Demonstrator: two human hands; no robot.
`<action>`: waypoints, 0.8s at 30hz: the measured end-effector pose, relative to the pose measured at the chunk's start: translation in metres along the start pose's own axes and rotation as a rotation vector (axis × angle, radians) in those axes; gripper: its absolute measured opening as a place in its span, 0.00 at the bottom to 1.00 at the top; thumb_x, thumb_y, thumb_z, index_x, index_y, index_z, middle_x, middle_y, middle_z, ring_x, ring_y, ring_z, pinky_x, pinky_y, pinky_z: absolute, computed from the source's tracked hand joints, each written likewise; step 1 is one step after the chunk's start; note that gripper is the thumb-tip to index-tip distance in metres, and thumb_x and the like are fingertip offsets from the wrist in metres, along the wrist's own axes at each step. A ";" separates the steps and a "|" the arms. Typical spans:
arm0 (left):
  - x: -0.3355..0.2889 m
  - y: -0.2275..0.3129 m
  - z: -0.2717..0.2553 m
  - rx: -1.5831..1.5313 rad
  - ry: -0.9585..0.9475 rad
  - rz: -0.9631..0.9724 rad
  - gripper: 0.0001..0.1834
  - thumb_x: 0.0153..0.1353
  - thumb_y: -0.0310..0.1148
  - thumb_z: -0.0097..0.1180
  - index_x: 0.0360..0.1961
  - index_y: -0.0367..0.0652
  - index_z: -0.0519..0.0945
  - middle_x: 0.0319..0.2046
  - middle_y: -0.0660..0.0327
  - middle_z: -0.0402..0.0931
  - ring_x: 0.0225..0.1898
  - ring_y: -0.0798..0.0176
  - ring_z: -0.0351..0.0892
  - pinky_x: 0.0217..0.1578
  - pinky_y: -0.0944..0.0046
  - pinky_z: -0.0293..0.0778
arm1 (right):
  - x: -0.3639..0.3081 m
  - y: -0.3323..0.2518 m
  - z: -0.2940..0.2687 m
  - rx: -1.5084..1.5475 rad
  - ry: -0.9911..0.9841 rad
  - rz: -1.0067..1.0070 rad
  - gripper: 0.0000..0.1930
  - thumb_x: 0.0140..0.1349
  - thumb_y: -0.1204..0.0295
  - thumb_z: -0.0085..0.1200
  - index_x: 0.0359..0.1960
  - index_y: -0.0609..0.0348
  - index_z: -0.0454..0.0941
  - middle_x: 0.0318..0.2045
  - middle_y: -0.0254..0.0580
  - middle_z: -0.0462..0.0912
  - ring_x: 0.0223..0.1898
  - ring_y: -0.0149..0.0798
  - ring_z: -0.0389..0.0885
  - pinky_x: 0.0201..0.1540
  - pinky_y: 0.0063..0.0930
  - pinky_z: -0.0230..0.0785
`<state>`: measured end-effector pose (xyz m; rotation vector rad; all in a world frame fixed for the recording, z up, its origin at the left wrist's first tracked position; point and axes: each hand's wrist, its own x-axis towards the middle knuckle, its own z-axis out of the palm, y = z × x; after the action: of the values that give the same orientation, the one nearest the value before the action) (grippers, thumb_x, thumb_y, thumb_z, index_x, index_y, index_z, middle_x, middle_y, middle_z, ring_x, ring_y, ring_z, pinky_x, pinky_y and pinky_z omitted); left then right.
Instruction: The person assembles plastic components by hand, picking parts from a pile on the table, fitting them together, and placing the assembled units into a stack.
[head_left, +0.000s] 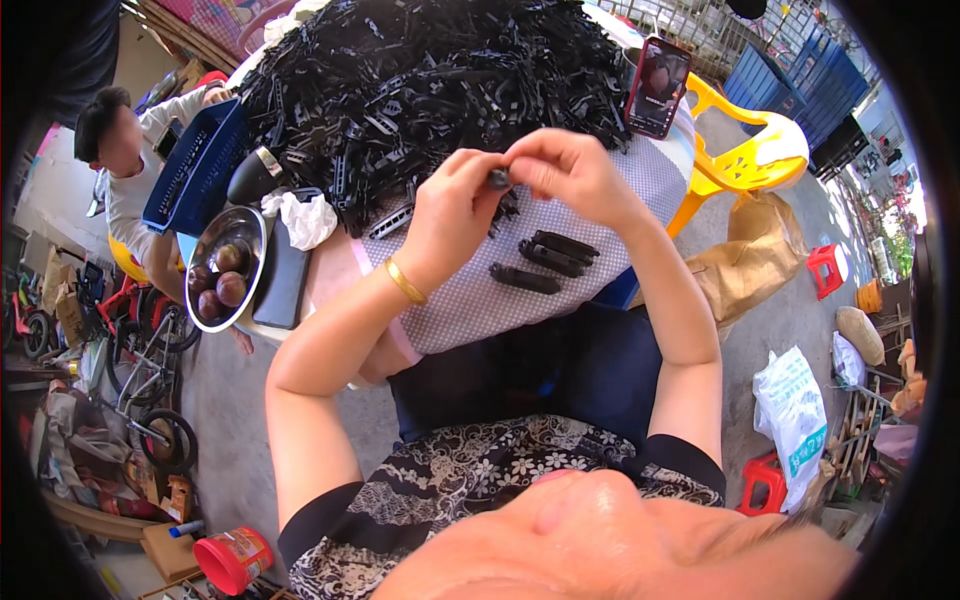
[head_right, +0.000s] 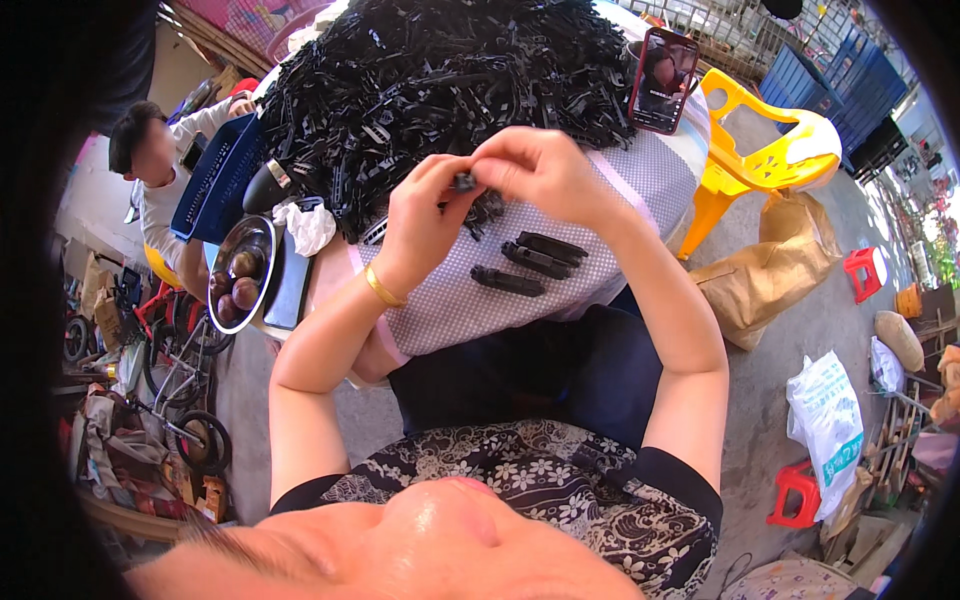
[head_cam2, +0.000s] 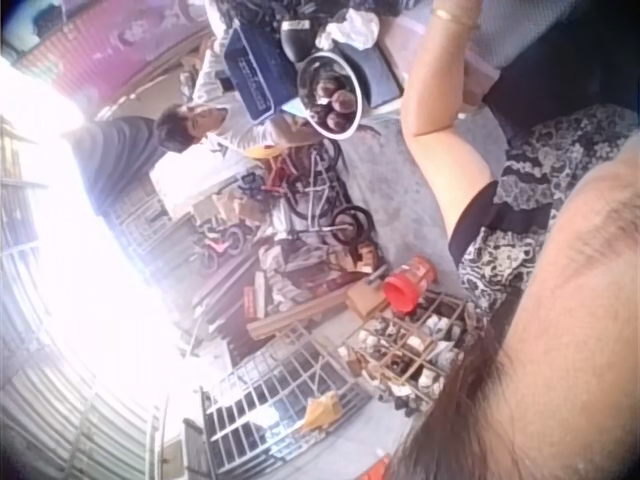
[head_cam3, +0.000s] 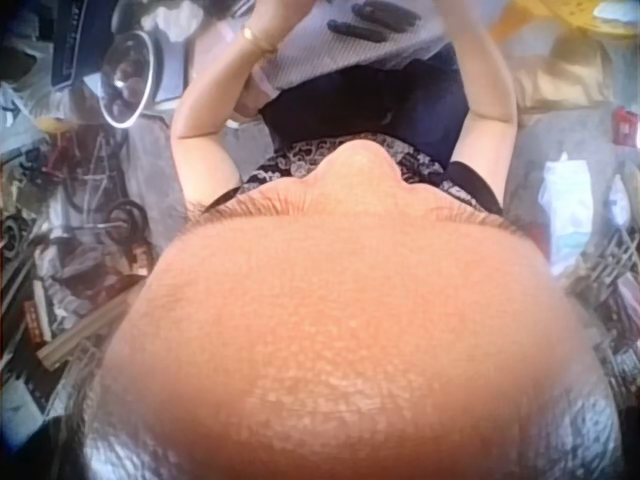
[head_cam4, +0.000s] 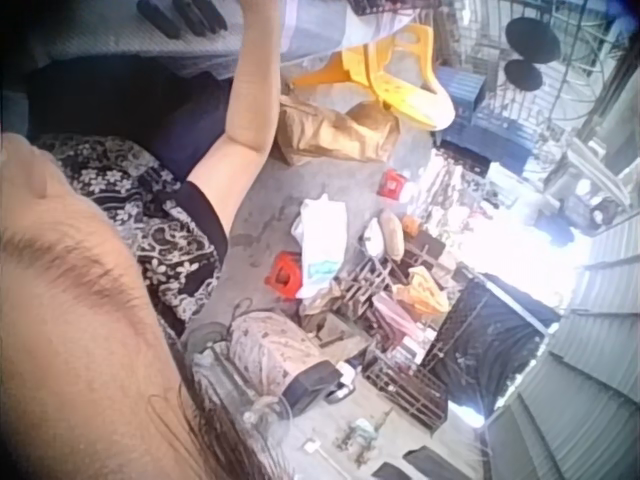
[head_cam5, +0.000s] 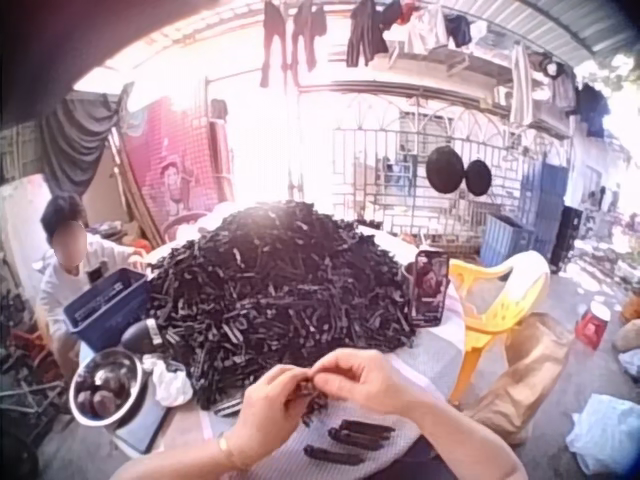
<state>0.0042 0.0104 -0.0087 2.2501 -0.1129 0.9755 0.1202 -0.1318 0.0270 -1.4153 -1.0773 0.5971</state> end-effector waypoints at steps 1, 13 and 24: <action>0.007 0.013 -0.006 0.007 -0.012 -0.055 0.17 0.52 0.21 0.59 0.45 0.37 0.74 0.28 0.56 0.75 0.23 0.64 0.78 0.25 0.69 0.73 | 0.005 0.012 -0.011 -0.156 0.086 -0.074 0.08 0.59 0.73 0.55 0.37 0.63 0.79 0.28 0.35 0.81 0.28 0.23 0.75 0.32 0.20 0.69; 0.009 -0.001 -0.011 -0.697 -0.066 -0.667 0.16 0.58 0.29 0.59 0.45 0.35 0.71 0.30 0.59 0.75 0.31 0.67 0.80 0.33 0.70 0.79 | -0.001 0.045 -0.027 -1.031 -0.025 -0.002 0.13 0.49 0.67 0.59 0.34 0.60 0.79 0.34 0.43 0.81 0.40 0.46 0.79 0.43 0.35 0.71; 0.004 -0.003 -0.002 -1.158 -0.200 -0.889 0.18 0.66 0.36 0.49 0.47 0.30 0.74 0.43 0.50 0.77 0.44 0.55 0.79 0.46 0.65 0.77 | -0.027 0.021 -0.046 -0.158 0.089 0.073 0.21 0.52 0.79 0.60 0.49 0.62 0.72 0.31 0.35 0.78 0.35 0.26 0.77 0.39 0.20 0.71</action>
<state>0.0069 0.0151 -0.0067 1.0805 0.1883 0.0823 0.1532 -0.1744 0.0087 -1.6086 -1.0232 0.5046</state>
